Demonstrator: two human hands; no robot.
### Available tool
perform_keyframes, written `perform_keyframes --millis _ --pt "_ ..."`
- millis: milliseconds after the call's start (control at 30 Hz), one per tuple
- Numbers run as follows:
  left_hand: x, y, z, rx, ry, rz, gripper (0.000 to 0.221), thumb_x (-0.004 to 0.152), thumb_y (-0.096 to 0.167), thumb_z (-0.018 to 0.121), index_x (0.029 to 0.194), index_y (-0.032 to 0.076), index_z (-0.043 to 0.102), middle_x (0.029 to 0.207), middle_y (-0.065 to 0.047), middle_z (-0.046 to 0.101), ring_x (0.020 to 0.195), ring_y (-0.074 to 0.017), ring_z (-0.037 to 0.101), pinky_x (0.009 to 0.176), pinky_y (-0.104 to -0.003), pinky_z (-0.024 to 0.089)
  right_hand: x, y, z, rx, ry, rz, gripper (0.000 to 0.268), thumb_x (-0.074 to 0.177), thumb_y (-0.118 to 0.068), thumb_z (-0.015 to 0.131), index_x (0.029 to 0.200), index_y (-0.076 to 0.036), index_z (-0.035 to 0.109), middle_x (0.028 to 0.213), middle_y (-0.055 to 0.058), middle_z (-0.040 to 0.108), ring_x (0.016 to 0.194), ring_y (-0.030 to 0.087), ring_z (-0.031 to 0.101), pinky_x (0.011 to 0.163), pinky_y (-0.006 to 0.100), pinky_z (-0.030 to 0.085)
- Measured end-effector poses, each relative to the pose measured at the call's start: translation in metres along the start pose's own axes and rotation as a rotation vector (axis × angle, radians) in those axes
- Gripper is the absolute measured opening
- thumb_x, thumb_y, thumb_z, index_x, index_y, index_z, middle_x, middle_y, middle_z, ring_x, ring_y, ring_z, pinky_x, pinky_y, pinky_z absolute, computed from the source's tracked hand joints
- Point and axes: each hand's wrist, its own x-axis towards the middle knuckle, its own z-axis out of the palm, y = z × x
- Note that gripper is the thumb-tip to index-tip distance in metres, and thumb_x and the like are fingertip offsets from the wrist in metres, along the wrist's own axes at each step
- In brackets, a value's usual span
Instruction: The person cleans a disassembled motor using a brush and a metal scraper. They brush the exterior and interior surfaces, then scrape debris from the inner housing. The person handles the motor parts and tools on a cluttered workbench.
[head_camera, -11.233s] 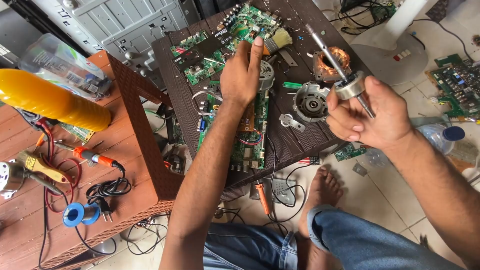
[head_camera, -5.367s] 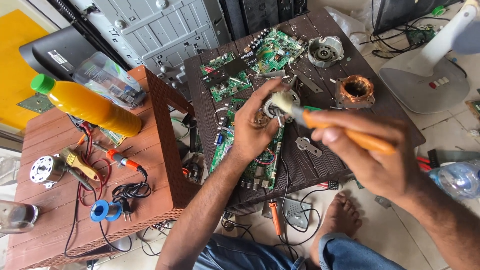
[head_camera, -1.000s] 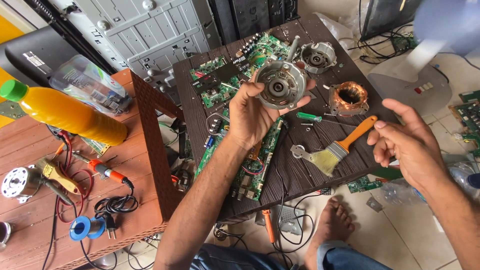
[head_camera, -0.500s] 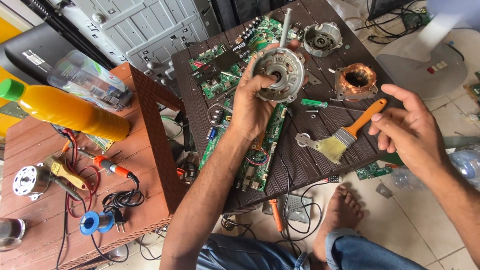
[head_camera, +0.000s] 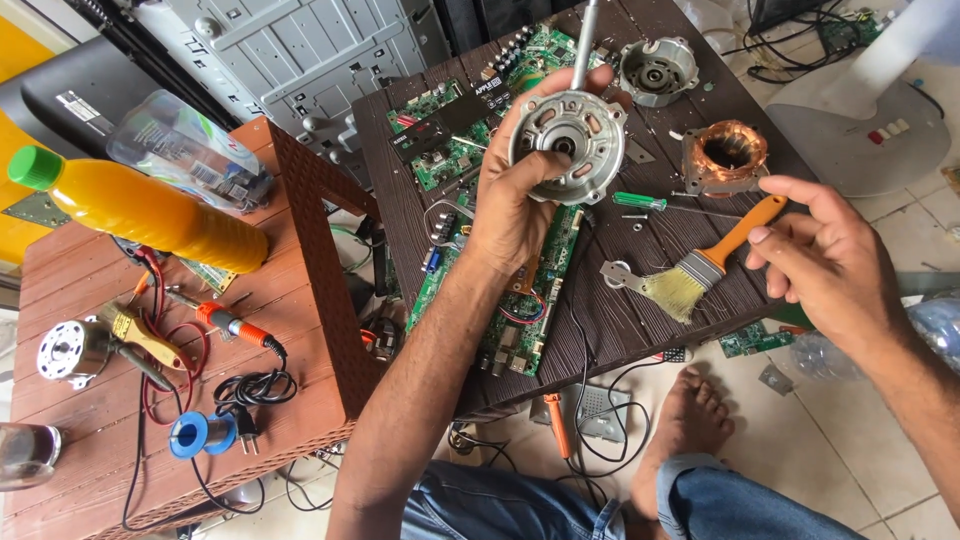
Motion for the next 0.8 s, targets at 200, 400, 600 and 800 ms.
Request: perform_keyframes --millis 200,400,600,800 --pt "-0.001 0.001 0.001 -0.027 -0.049 -0.016 0.076 0.079 -0.012 0.048 0.152 0.007 0.056 0.152 -0.013 0.062 0.145 -0.0333 0.058 0.125 -0.048 0.052 0.0 0.0 0.001 -0.013 0.002 0.008 0.057 0.096 -0.002 0.057 0.152 -0.001 0.046 0.086 0.013 0.061 0.056 0.014 0.045 0.046 0.024 0.03" --pt "-0.001 -0.001 -0.001 -0.042 -0.04 0.001 0.075 0.079 -0.014 0.048 0.151 0.006 0.055 0.149 -0.014 0.063 0.141 -0.0326 0.061 0.123 -0.046 0.055 -0.001 -0.003 0.003 -0.023 -0.003 0.0 0.058 0.095 0.002 0.056 0.152 0.001 0.045 0.086 0.015 0.061 0.055 0.015 0.045 0.045 0.025 0.03" --pt "-0.001 -0.001 -0.001 -0.039 -0.049 0.02 0.069 0.084 -0.015 0.052 0.149 0.007 0.057 0.146 -0.012 0.066 0.138 -0.0302 0.064 0.123 -0.046 0.054 -0.002 -0.004 0.005 -0.06 0.008 0.015 0.056 0.096 0.0 0.057 0.151 0.0 0.047 0.086 0.014 0.061 0.056 0.016 0.045 0.046 0.026 0.03" --pt "0.0 -0.005 -0.011 -0.076 0.022 0.027 0.038 0.11 0.003 0.067 0.146 0.01 0.059 0.141 -0.012 0.067 0.134 -0.0328 0.065 0.113 -0.046 0.061 -0.001 -0.002 0.004 -0.013 -0.002 -0.013 0.053 0.096 0.004 0.056 0.148 0.003 0.048 0.087 0.015 0.06 0.055 0.016 0.045 0.046 0.024 0.032"
